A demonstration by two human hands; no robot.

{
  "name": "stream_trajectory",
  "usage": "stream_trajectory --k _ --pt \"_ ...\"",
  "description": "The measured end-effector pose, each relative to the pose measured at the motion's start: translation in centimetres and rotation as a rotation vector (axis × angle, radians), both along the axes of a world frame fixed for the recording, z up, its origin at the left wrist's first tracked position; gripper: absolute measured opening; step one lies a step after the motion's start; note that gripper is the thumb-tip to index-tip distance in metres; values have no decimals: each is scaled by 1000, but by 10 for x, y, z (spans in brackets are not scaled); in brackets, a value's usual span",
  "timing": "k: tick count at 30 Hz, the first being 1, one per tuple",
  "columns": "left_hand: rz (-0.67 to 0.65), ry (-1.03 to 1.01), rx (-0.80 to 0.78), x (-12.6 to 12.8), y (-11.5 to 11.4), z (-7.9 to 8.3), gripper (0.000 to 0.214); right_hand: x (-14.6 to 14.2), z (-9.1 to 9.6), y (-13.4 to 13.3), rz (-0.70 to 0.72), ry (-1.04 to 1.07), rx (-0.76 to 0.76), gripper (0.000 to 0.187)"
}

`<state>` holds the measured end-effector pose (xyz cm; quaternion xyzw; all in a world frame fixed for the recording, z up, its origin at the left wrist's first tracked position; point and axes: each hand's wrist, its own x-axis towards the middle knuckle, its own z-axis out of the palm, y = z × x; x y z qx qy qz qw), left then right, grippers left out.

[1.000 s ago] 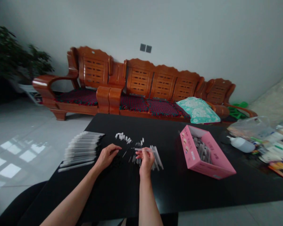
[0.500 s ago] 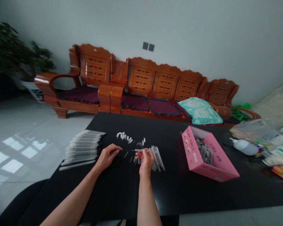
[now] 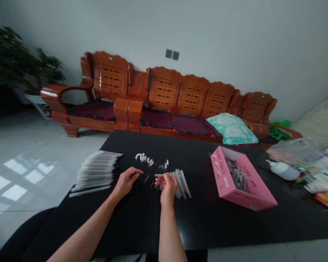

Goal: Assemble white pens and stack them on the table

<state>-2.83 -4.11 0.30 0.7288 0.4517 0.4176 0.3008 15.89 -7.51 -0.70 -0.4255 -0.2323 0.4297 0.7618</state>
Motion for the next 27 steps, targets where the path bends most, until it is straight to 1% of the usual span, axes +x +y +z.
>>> stream_trajectory --k 9,15,21,24,27 --pt "4 11 -17 1 -2 1 25 2 -1 -1 2 3 -2 30" --pt "-11 -4 4 2 -3 2 24 2 -2 -1 -8 11 3 29" --pt "-8 20 -31 2 -2 2 24 2 -2 0 -5 -1 -5 30" --pt "-18 2 -29 3 -2 0 25 0 -4 0 9 -9 -7 29" --pt "-56 -61 -39 10 -4 -1 25 -5 -3 0 45 -30 -11 28"
